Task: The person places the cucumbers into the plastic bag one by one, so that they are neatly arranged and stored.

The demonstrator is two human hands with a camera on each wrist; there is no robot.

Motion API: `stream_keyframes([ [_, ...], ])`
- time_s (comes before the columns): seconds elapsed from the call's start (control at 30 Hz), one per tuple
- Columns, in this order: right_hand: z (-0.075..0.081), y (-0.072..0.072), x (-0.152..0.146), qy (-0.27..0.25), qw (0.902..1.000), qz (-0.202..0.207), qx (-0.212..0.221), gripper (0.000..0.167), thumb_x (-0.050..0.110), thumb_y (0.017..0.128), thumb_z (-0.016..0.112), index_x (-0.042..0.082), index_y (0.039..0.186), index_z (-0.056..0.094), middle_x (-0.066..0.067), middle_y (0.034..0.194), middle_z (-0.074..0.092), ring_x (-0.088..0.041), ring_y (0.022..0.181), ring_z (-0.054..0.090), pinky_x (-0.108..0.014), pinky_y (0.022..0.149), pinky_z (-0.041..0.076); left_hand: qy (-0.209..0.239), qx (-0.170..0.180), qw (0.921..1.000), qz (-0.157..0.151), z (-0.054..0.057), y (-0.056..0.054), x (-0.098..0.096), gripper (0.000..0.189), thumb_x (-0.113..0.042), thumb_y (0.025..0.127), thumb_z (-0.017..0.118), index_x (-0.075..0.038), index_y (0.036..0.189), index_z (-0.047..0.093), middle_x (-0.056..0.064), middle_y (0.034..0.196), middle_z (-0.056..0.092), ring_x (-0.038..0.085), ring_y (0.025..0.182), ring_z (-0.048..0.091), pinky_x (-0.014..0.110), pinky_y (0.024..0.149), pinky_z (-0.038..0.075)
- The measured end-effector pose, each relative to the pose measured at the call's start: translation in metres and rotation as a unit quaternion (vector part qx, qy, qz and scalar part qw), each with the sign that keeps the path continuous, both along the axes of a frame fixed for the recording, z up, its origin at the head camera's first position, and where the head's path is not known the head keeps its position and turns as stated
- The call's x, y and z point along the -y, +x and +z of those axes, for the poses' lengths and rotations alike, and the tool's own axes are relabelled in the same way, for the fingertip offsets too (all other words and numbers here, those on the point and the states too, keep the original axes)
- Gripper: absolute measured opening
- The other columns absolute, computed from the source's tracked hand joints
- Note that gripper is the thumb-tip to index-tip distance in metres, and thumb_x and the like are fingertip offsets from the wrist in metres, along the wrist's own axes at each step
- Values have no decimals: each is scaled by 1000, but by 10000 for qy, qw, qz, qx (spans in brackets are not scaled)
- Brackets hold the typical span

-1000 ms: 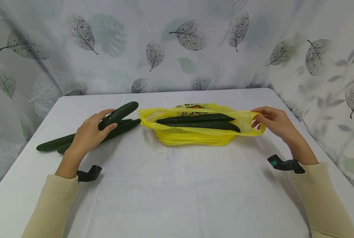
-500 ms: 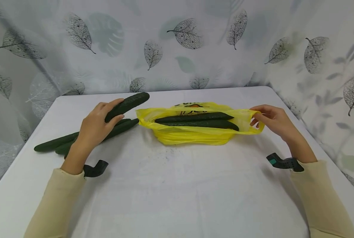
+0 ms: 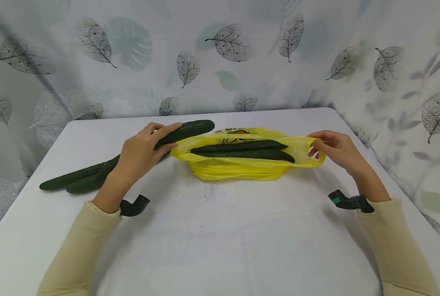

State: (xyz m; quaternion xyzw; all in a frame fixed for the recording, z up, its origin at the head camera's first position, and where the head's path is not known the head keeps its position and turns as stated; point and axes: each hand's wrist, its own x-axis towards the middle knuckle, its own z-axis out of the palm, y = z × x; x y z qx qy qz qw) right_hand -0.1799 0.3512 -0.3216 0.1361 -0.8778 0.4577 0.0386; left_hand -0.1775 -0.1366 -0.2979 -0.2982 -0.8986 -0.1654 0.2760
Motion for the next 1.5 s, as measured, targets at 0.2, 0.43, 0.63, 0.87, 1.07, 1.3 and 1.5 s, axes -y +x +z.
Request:
stream_keyframes([
  [0.2,1,0,1,1,9999,-36,98,33,16,102,54,-8,124,57,16,90,65,-5,78,66,-15,70,52,-39,-128,9992,-373,-2,-4,-19,53,-21,85,75,-22,136,59,14,106,64,20,48,43,31,45,39],
  [0.43,1,-1,0,36,9999,-1,143,32,12,101,54,-9,125,56,14,87,67,-4,78,66,-13,72,51,-237,-163,9979,-575,-2,-8,-39,54,-22,84,77,-23,135,60,12,105,65,20,49,45,31,46,40],
  [0.63,2,-1,1,101,9998,-18,177,32,13,101,54,-8,125,57,7,87,69,-5,78,66,-12,73,50,-417,-114,9962,-757,0,-10,-56,54,-25,85,76,-24,136,58,12,108,65,19,49,46,30,47,41],
  [0.87,5,-1,2,-41,9999,-18,111,31,13,101,54,-8,124,58,4,87,70,-8,78,67,-13,74,50,-565,-248,9931,-995,0,-14,-75,53,-26,86,75,-26,136,58,11,104,65,22,61,54,31,50,45],
  [1.07,5,0,-1,-101,9999,107,22,30,11,101,55,-9,123,57,7,86,69,-6,78,66,-13,74,49,-643,-115,9915,-1123,-3,-17,-92,51,-27,88,73,-25,137,57,10,105,64,22,62,55,31,52,47],
  [1.3,5,1,-4,-196,9997,129,-58,28,7,100,54,-10,122,57,6,88,69,-7,78,66,-13,73,50,-647,38,9888,-1347,-7,-22,-111,50,-28,89,71,-25,137,56,11,109,64,24,70,60,32,55,50],
  [1.5,7,2,-5,-193,9998,65,-86,28,8,100,54,-10,122,57,5,88,69,-7,78,66,-13,73,51,-805,143,9862,-1442,-12,-27,-126,48,-29,90,70,-25,136,57,12,112,64,24,74,63,33,57,52],
])
